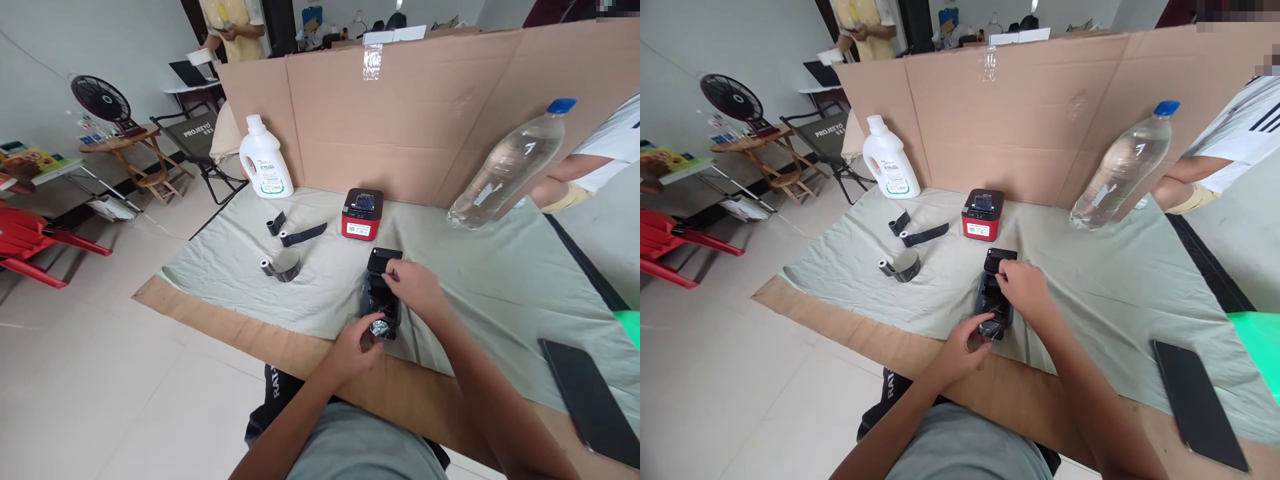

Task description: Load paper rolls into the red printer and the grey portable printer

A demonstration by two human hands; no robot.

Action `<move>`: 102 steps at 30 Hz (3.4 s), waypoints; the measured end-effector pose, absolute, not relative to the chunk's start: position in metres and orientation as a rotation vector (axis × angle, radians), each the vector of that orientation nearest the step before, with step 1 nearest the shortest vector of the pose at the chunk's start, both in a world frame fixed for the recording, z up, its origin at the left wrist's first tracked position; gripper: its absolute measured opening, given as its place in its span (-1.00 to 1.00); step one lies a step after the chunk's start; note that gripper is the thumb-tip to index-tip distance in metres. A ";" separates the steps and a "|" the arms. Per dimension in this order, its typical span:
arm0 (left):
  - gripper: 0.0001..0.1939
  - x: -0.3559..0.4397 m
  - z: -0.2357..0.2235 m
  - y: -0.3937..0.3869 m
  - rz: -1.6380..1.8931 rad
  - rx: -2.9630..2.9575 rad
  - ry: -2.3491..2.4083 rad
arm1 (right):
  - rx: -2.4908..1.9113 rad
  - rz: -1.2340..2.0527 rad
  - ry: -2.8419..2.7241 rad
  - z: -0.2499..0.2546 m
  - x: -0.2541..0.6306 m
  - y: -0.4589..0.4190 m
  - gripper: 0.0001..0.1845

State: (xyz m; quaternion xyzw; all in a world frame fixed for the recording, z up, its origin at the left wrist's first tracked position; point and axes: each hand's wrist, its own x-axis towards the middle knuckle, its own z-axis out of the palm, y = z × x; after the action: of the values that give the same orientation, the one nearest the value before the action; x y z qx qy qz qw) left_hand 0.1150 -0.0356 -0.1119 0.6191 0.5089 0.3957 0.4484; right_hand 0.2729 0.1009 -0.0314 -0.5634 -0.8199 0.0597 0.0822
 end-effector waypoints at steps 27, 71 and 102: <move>-0.68 0.114 -0.123 -0.043 1.080 1.907 1.307 | -1.853 0.304 -2.687 -0.040 0.267 0.100 -0.71; -0.67 0.115 -0.121 -0.049 0.978 2.134 1.364 | -1.942 0.637 -2.474 -0.026 0.264 0.077 -0.45; -0.44 0.126 -0.135 -0.071 0.507 2.584 1.278 | -2.051 0.127 -1.760 -0.064 0.287 0.231 -0.22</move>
State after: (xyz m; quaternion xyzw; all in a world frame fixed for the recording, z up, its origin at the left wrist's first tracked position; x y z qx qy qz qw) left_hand 0.1260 -0.0707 -0.1346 0.8778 0.4341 0.1720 0.1069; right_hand 0.2872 0.2307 -0.0644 -0.7402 -0.6350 0.0457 0.2164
